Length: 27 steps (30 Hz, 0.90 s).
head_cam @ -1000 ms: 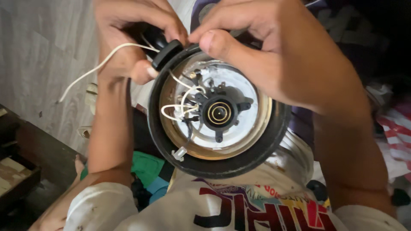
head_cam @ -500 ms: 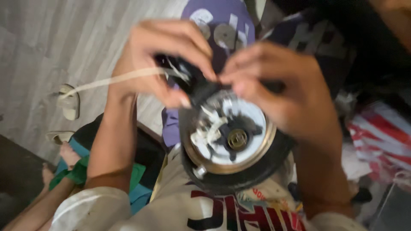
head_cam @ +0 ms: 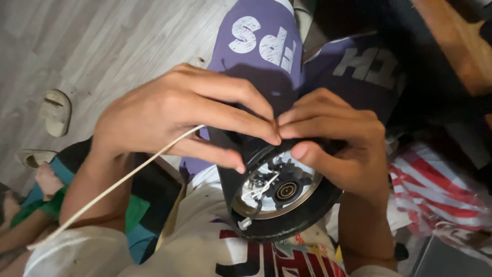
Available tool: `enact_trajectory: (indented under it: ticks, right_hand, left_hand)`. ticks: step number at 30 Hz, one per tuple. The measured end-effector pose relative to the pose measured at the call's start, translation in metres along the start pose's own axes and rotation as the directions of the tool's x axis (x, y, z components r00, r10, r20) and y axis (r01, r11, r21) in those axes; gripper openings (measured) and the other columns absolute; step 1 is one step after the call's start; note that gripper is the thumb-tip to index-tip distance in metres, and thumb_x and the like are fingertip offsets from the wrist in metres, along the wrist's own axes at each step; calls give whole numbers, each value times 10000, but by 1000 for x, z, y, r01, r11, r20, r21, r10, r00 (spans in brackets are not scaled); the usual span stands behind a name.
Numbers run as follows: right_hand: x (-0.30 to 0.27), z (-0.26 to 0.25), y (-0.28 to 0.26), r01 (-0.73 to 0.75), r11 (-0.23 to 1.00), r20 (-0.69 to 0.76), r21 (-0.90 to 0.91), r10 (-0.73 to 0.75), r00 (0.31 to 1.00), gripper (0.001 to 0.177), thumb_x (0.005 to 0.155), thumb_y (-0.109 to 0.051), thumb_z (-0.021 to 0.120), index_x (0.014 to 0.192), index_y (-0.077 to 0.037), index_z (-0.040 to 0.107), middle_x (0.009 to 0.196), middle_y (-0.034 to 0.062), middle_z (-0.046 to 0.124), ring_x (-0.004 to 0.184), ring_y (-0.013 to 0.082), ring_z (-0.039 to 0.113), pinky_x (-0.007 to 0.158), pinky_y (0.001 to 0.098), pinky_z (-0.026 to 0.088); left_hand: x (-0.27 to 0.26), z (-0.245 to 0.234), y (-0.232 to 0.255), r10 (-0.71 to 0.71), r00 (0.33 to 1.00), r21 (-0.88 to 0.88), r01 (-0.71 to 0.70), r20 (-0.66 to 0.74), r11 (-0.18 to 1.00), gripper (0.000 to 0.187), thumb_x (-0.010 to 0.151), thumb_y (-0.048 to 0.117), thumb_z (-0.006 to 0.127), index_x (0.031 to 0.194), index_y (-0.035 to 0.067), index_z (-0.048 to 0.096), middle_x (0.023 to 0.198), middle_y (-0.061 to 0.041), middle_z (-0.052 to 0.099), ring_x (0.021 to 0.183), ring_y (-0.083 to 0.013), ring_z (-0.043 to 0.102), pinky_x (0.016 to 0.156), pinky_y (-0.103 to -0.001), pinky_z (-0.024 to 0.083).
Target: The person sits on the floor and works on a black cylindrical electronic device, likely a speaker. They manipulate a white wire, threading it through the device's casing and adjusting the internal components visible through the open end.
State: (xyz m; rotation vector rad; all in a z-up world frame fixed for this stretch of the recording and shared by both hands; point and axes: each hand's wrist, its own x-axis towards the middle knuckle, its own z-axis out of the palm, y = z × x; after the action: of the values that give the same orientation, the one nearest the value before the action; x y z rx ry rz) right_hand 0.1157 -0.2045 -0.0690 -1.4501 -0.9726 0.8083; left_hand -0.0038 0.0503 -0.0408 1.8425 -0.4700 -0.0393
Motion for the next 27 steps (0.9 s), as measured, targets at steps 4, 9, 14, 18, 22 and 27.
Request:
enact_trajectory:
  ticks: [4, 9, 14, 18, 22, 27]
  right_hand:
    - [-4, 2, -2, -25, 999, -4, 28, 25, 1000, 270, 877, -215, 785, 1017, 14, 762, 1000, 146, 781, 958, 254, 743, 940, 368, 557]
    - [-6, 2, -7, -50, 998, 24, 33, 49, 999, 299, 837, -223, 792, 1013, 15, 750, 994, 136, 777, 951, 255, 752, 963, 358, 511]
    - [-3, -2, -11, -90, 995, 78, 31, 87, 993, 358, 815, -199, 811, 1082, 27, 737, 1041, 148, 775, 991, 264, 696, 911, 348, 517]
    - [0, 0, -15, -125, 992, 60, -4, 125, 990, 367, 774, -174, 827, 1064, 35, 744, 1020, 148, 773, 977, 261, 698, 859, 334, 532]
    - [5, 2, -17, -82, 991, 69, -106, 90, 994, 320, 755, -142, 818, 1016, 31, 752, 1061, 151, 765, 971, 251, 715, 829, 302, 544]
    - [9, 8, -20, -118, 975, 21, -186, 124, 992, 267, 767, -78, 784, 1016, 19, 764, 1039, 137, 778, 1008, 248, 725, 890, 332, 560]
  left_hand:
    - [-5, 11, -6, 28, 998, -53, -31, -55, 998, 471, 738, 215, 879, 1148, 36, 730, 1092, -74, 685, 986, -231, 685, 834, -341, 568]
    - [-15, 26, -15, 34, 992, -84, -44, -119, 996, 430, 795, 174, 850, 1192, 72, 721, 1159, -36, 659, 1006, -179, 684, 869, -289, 575]
    - [-19, 31, -21, 44, 990, -119, -60, -137, 991, 402, 836, 195, 838, 1200, 73, 716, 1122, -27, 648, 1002, -156, 694, 869, -278, 588]
    - [-16, 29, -23, 74, 984, -107, -92, -162, 990, 382, 828, 190, 830, 1170, 69, 709, 1104, -34, 644, 1007, -179, 690, 865, -297, 586]
    - [-17, 25, -20, 54, 982, -123, -77, -181, 989, 357, 808, 170, 824, 1125, 44, 720, 1097, -71, 661, 1026, -229, 703, 870, -330, 596]
    - [-22, 21, -24, 81, 960, -80, -106, -267, 991, 372, 848, 229, 871, 1139, 30, 751, 1080, -93, 691, 1036, -253, 707, 918, -372, 588]
